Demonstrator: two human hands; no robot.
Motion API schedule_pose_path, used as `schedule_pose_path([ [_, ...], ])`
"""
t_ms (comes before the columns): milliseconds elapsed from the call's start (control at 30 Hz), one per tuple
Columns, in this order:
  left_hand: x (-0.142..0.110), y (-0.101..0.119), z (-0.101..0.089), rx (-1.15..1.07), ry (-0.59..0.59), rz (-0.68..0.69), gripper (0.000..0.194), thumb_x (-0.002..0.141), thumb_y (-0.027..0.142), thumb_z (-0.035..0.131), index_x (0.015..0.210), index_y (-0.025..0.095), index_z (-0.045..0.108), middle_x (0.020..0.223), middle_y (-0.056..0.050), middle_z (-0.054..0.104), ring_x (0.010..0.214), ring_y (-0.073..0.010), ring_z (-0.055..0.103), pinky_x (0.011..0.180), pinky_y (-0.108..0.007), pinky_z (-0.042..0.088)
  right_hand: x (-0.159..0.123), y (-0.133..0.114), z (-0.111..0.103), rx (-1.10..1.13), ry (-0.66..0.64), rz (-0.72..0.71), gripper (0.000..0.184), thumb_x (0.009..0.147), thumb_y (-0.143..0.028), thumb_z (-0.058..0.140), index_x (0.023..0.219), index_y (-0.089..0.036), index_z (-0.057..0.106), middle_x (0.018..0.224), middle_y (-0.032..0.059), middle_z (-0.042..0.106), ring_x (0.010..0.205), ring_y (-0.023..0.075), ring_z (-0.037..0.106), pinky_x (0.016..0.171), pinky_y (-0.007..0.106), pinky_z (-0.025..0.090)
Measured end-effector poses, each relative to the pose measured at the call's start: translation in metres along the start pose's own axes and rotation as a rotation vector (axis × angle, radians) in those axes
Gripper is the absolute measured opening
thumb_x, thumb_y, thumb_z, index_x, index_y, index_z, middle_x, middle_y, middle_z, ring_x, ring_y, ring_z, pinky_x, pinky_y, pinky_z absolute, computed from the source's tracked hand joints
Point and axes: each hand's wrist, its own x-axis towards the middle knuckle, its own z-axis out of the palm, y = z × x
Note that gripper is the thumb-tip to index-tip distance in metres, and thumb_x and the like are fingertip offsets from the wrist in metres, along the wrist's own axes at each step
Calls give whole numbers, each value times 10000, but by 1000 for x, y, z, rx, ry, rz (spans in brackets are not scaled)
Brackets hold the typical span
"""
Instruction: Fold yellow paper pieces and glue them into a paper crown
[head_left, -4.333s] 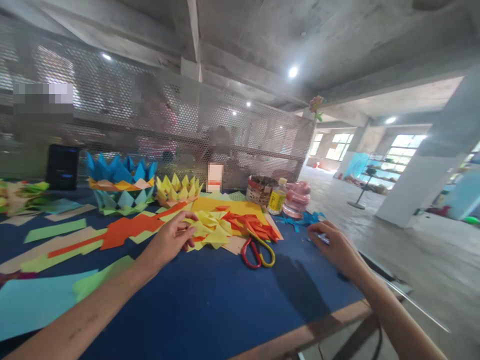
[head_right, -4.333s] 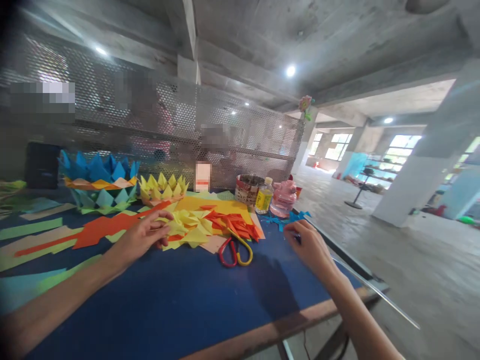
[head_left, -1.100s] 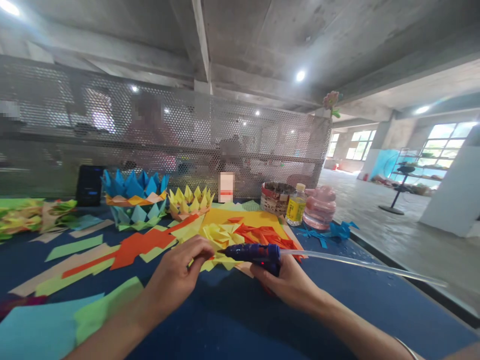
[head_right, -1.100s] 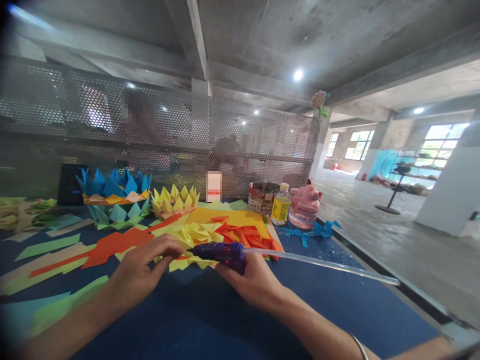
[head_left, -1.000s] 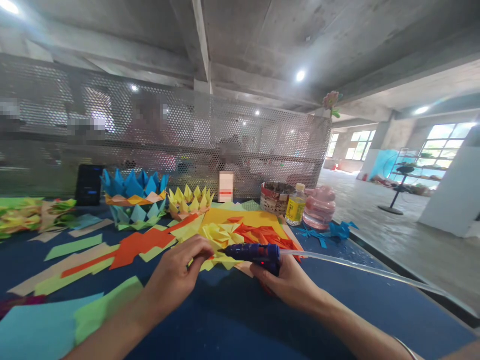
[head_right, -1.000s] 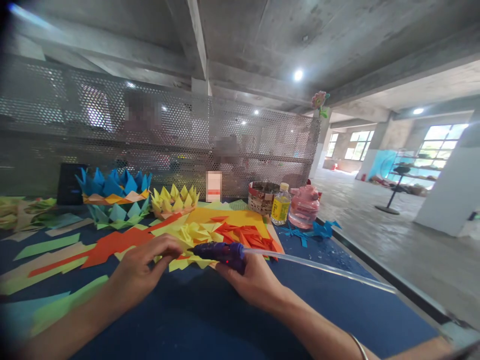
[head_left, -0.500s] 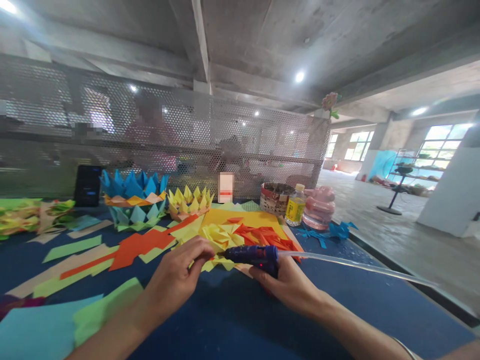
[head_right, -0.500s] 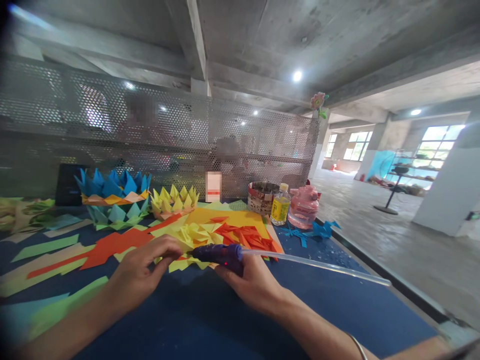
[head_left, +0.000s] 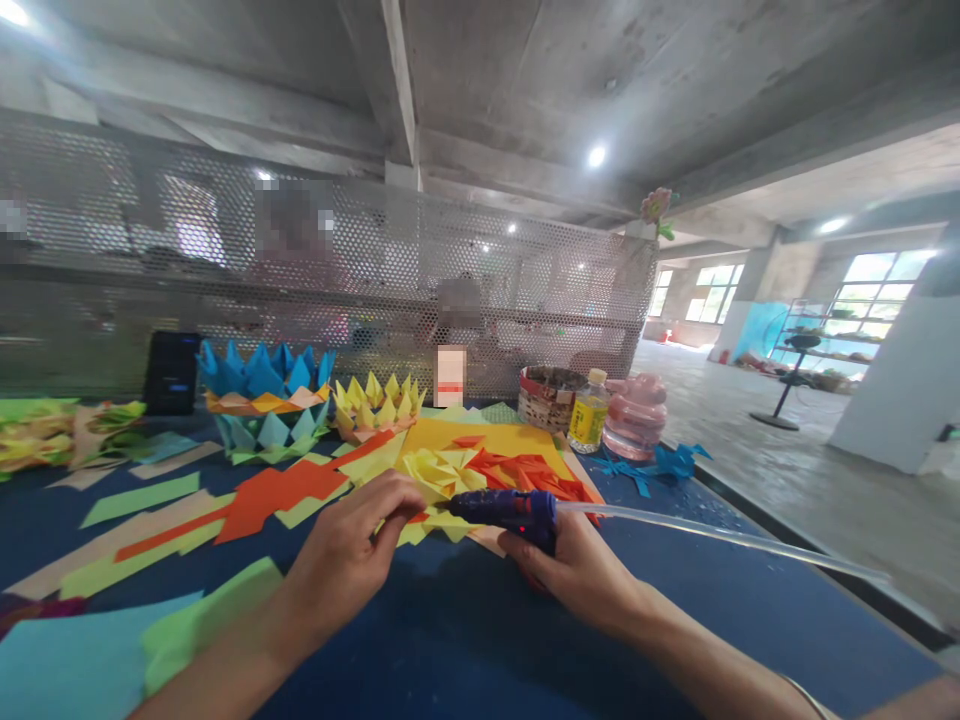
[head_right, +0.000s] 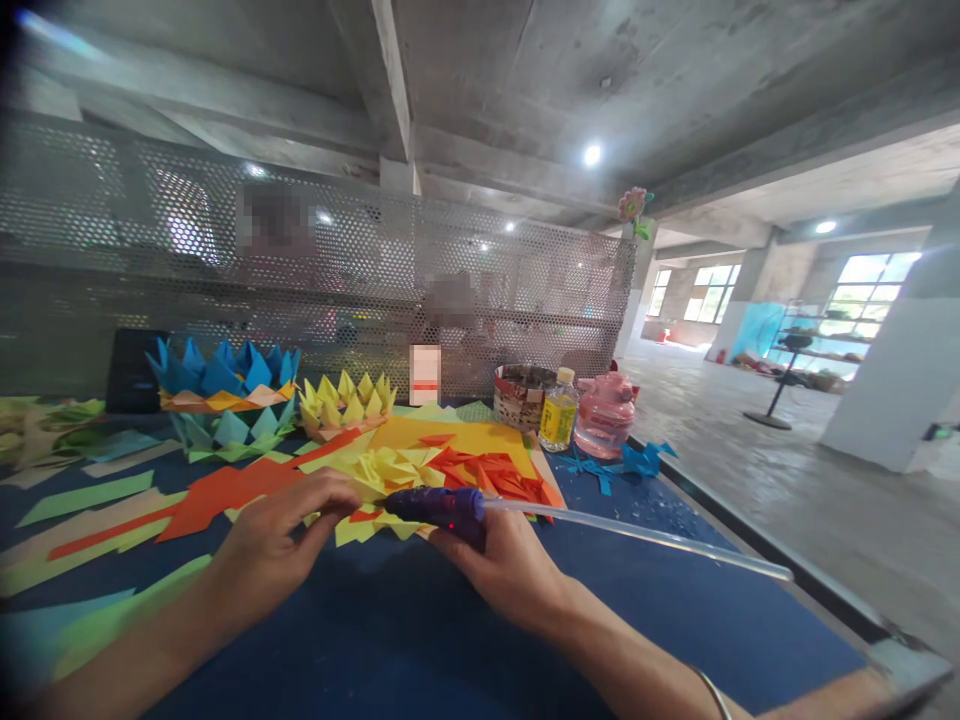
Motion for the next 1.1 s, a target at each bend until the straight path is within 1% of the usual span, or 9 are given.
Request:
schedule_pose_path([
  [100,0,-1,0,4,24,19,121,907,176,454,856,221,555,841,-2,654,822,-140,633,734,-233,475,0,-4,-2,-32,-11,-9,335,836,-460,527,835,-162,680,590,8,572,626,151,538,585,231,438],
  [233,1,-3,1,10,55,42,115,905,166,463,845,222,544,819,5,644,805,-131,631,731,-225,473,1,-5,-3,-41,-10,-26,317,851,-424,517,926,-156,670,741,25,626,676,139,531,618,221,435],
  [400,1,-4,0,14,73,39,105,902,172,472,847,221,547,816,7,642,799,-129,631,732,-227,474,2,4,-1,-60,-18,26,341,851,-435,511,915,-137,664,636,2,574,570,107,452,528,204,383],
  [567,1,-3,-1,-2,58,-4,111,910,191,459,845,223,544,849,-2,643,836,-138,627,749,-242,474,2,7,-3,-46,-13,-5,312,855,-402,515,945,-139,657,738,24,618,657,126,497,589,209,416],
  [700,1,-2,-2,-1,34,-47,125,913,212,451,832,221,545,862,-12,646,854,-153,628,778,-265,473,2,8,-4,-66,-10,19,319,856,-409,511,902,-130,658,675,16,583,610,119,472,552,212,396],
  [867,1,-4,-3,0,39,-39,138,911,221,444,829,222,555,864,-9,655,857,-157,636,785,-260,477,1,5,-3,-56,7,7,326,846,-421,522,918,-136,662,681,11,599,612,121,484,574,218,407],
  [933,1,-3,-3,2,43,-44,136,907,219,450,826,222,559,862,-7,660,855,-156,639,771,-249,480,1,3,-4,-43,-1,21,337,846,-433,519,905,-134,663,669,7,599,596,119,486,564,216,409],
  [1033,2,-1,-4,-2,64,-57,134,899,219,458,813,218,560,854,-11,665,841,-157,642,737,-236,485,-3,5,-8,-18,-11,72,368,838,-467,518,828,-126,653,635,7,586,566,115,479,520,210,397],
  [1100,3,0,-5,-10,81,-66,138,894,222,457,802,216,559,843,-17,667,841,-164,643,741,-243,487,-8,8,-12,21,16,99,378,827,-485,529,833,-125,643,667,15,601,590,118,499,534,211,410],
])
